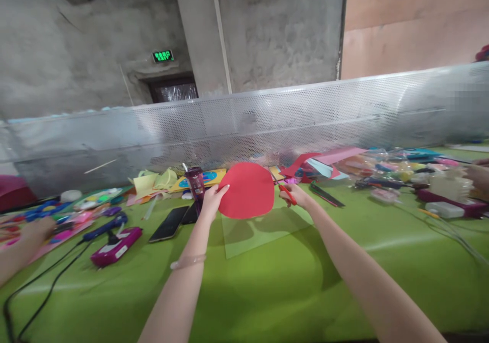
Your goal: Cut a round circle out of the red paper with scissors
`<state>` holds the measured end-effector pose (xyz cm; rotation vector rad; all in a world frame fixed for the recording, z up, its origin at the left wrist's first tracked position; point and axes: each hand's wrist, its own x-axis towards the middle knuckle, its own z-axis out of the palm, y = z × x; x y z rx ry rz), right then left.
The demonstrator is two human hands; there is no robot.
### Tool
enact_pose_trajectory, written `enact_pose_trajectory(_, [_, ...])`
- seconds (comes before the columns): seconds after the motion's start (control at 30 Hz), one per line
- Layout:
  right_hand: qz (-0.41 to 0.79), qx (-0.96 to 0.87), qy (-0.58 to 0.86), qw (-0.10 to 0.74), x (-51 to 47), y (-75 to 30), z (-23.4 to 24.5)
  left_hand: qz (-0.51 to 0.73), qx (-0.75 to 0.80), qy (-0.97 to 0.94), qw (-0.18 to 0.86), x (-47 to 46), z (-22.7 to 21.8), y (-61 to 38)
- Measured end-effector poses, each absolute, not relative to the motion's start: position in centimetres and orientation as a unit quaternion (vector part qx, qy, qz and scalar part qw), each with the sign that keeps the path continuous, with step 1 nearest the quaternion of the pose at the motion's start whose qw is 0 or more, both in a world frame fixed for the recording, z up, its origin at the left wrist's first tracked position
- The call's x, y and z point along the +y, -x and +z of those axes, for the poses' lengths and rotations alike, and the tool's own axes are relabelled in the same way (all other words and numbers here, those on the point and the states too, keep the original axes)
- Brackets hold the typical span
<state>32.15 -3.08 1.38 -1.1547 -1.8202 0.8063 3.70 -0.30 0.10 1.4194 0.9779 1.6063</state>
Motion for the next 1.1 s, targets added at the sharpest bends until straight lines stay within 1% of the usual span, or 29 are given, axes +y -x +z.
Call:
enact_pose_trajectory(0.23, [0.316, -0.73, 0.454, 0.401, -3.03, -32.12, 1.32, 0.622, 0.39, -0.58, 0.354, -0.79, 0.3, -4.03])
enact_pose_trajectory(0.63, [0.318, -0.73, 0.457, 0.397, -2.93, -32.12, 1.23, 0.615, 0.392, -0.591, 0.343, -0.88, 0.27, -4.03])
enact_pose_trajectory(0.93, [0.309, -0.736, 0.455, 0.395, -3.07, -32.14, 1.24, 0.615, 0.4, -0.589, 0.339, -0.71, 0.17, -3.97])
enact_pose_trajectory(1.1, [0.308, -0.738, 0.454, 0.393, -2.92, -32.23, 1.11, 0.615, 0.394, -0.583, 0.355, -0.65, 0.27, -3.87])
